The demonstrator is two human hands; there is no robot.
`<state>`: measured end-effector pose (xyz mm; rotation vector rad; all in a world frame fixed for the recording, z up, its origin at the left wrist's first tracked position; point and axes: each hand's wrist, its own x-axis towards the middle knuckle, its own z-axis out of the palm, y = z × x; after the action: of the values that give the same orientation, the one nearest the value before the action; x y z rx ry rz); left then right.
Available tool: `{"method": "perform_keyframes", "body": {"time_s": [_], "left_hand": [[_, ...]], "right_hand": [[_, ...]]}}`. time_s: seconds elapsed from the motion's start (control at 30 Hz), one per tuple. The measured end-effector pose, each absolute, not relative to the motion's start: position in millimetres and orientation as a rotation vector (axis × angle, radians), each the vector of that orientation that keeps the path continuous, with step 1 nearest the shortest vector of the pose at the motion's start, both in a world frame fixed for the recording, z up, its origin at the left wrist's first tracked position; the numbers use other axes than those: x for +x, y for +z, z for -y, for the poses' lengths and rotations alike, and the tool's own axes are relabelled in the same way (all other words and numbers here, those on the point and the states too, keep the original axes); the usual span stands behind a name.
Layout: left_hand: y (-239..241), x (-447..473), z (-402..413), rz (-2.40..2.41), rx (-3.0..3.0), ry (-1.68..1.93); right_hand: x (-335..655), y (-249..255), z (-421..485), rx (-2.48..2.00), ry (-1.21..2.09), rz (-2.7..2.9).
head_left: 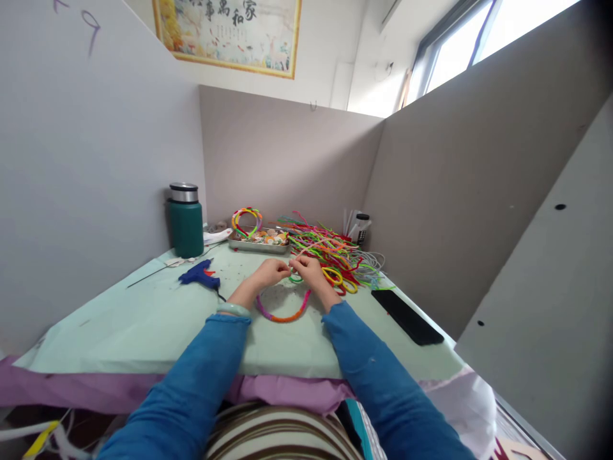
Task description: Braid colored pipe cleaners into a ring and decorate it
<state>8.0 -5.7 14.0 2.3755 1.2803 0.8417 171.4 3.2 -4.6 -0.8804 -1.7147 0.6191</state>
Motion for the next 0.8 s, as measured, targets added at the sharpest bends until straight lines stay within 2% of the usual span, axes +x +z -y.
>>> {"method": "perform_keyframes", "body": {"time_s": [0.27, 0.8], "left_hand": [[20, 10, 11, -1.237, 2.372, 0.858], [32, 11, 26, -1.142, 2.331, 1.024]], "right_hand": [[173, -6, -5, -0.914, 0.710, 1.646], [173, 0, -3, -0.784, 1.443, 1.235]]}}
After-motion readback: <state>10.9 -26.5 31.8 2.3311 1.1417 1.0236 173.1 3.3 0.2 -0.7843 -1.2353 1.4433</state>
